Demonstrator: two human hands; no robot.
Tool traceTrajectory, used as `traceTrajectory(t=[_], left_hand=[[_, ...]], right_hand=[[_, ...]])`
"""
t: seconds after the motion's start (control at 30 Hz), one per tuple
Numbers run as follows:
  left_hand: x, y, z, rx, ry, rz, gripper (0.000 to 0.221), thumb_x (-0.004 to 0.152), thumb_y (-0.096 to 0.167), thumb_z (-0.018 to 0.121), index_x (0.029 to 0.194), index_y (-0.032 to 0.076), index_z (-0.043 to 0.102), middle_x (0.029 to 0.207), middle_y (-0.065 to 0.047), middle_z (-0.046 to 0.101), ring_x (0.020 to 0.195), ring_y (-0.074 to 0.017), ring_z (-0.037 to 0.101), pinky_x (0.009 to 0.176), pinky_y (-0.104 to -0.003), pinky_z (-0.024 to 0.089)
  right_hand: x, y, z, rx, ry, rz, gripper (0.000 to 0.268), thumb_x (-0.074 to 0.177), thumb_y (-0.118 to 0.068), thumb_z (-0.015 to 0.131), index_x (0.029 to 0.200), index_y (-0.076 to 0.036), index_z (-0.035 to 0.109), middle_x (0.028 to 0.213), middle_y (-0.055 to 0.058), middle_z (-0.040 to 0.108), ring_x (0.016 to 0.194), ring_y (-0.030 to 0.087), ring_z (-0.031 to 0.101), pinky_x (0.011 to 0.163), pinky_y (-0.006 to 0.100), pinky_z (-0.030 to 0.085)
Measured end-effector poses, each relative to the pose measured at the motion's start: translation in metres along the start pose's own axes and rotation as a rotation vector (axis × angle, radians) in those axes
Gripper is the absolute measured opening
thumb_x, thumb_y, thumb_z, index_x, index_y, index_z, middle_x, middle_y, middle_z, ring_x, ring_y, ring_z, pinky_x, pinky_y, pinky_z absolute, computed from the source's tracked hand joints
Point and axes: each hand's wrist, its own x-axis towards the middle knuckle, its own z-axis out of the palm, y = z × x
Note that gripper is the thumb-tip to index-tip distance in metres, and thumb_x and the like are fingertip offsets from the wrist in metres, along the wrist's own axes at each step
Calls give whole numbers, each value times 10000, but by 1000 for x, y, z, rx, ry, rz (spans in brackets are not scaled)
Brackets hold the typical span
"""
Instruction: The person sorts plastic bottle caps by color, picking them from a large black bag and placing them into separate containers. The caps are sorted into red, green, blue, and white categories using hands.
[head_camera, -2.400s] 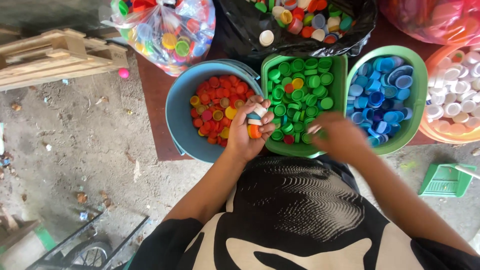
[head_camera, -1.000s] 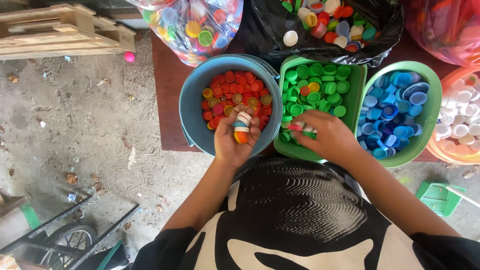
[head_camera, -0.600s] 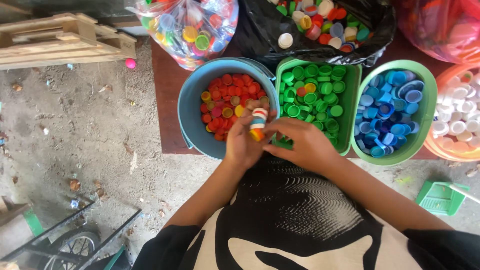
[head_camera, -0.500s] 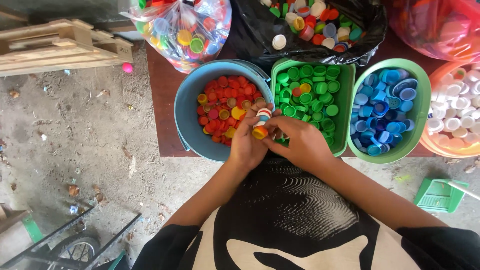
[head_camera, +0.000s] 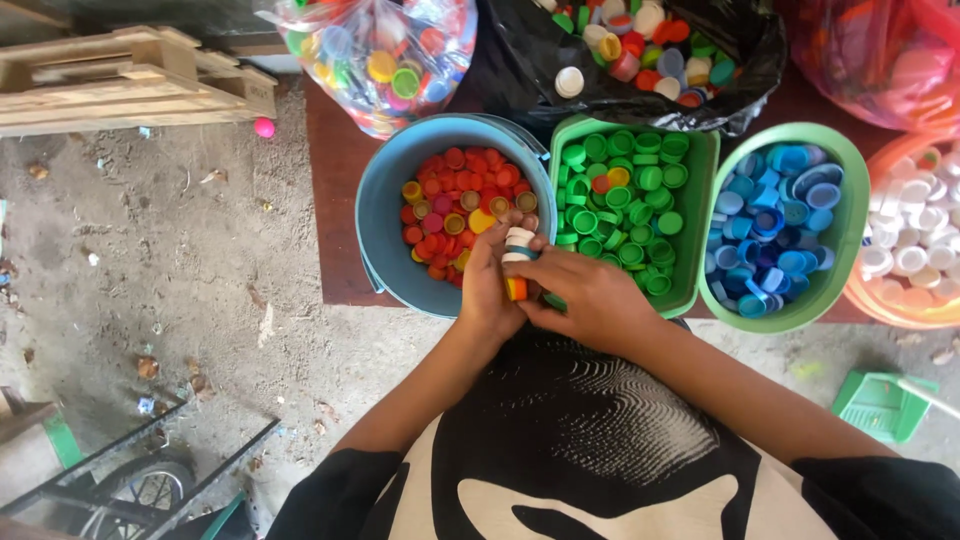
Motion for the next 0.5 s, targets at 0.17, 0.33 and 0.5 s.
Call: traceTrajectory(t=[0.17,0.33,0.5], left_hand=[[-10,14,-10,-33,89,99,205,1006,284,562,1107,107,536,975,-45,577,849,-176,566,777,-328,505],[-27,37,-52,-109,15,170,93,1053,201,609,1061,135,544,909,10,527,692,-107,475,576,-242,402],[-43,40,-15,383,154,14,195,981,261,584,1110,123,631,797,33,489,555,-77,403,467,-222,304]], right_hand=[[5,-6,2,187,81,-45,423,793,-137,799,1201,-114,690,1122,116,684,1034,287,696,861,383,571],[19,0,-3,388,172,-35,404,841,-66,751,1233,-56,654,1246,128,663,1101,251,702,879,315,622],[31,4,2,175,148,-78,397,785,-44,754,1180,-46,707,1040,107,653,879,222,686,786,320,568]])
